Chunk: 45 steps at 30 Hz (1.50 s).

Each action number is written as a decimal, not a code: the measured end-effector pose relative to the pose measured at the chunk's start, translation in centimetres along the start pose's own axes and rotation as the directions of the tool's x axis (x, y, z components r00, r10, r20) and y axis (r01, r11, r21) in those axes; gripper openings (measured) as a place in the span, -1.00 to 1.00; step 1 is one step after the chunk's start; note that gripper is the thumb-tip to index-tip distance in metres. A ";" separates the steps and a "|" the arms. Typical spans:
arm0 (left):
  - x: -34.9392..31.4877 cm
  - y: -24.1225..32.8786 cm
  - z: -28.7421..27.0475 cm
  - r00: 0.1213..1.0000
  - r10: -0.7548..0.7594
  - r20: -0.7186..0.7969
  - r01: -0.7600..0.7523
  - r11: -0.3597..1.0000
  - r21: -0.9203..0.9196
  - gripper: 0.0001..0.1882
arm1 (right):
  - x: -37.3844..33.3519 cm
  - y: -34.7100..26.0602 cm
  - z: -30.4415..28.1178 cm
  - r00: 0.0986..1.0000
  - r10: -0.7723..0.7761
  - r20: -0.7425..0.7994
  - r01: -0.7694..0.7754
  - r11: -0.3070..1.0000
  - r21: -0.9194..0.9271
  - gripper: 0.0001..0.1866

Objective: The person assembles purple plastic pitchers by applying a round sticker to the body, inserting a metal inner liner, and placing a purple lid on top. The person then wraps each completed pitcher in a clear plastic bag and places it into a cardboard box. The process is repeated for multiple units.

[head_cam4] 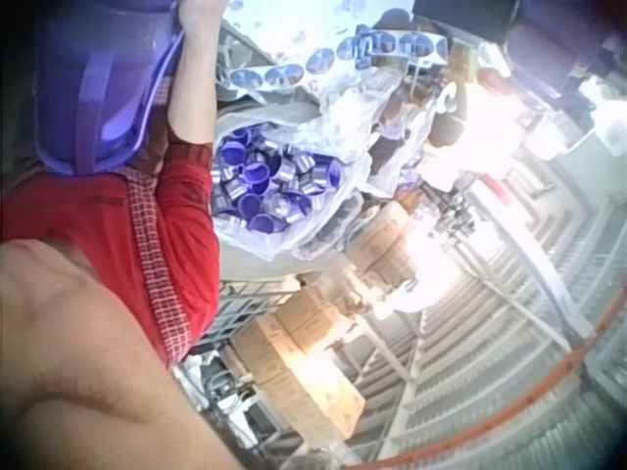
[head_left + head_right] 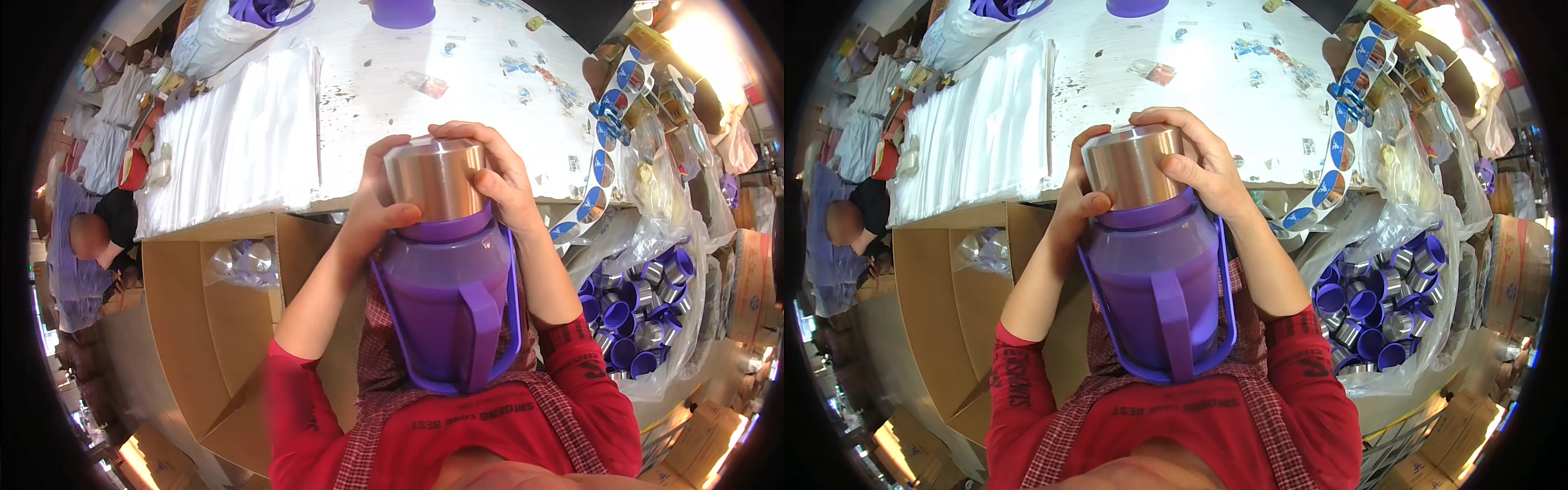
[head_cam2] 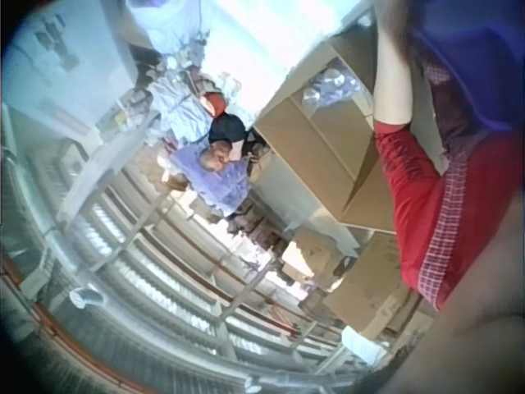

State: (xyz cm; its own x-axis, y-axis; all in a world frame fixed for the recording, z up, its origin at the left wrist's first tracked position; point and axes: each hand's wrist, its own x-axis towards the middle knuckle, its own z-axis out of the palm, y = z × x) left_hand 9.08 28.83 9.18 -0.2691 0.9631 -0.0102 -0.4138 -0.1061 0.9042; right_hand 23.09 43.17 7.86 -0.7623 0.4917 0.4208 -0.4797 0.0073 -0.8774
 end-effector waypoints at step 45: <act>6.2 -8.8 -3.6 0.939 0.040 -0.342 0.077 0.944 0.321 -0.76 | 0.1 8.5 -3.1 0.774 0.566 -0.284 -0.544 0.824 0.160 -0.54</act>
State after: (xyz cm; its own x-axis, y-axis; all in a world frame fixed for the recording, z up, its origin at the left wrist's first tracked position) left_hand 7.88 34.88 -0.41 -0.5669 0.8151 -0.1196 -0.1323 0.0532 0.9898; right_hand 20.30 46.01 -0.27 -0.7378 0.6323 -0.2364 -0.0501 -0.4005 -0.9149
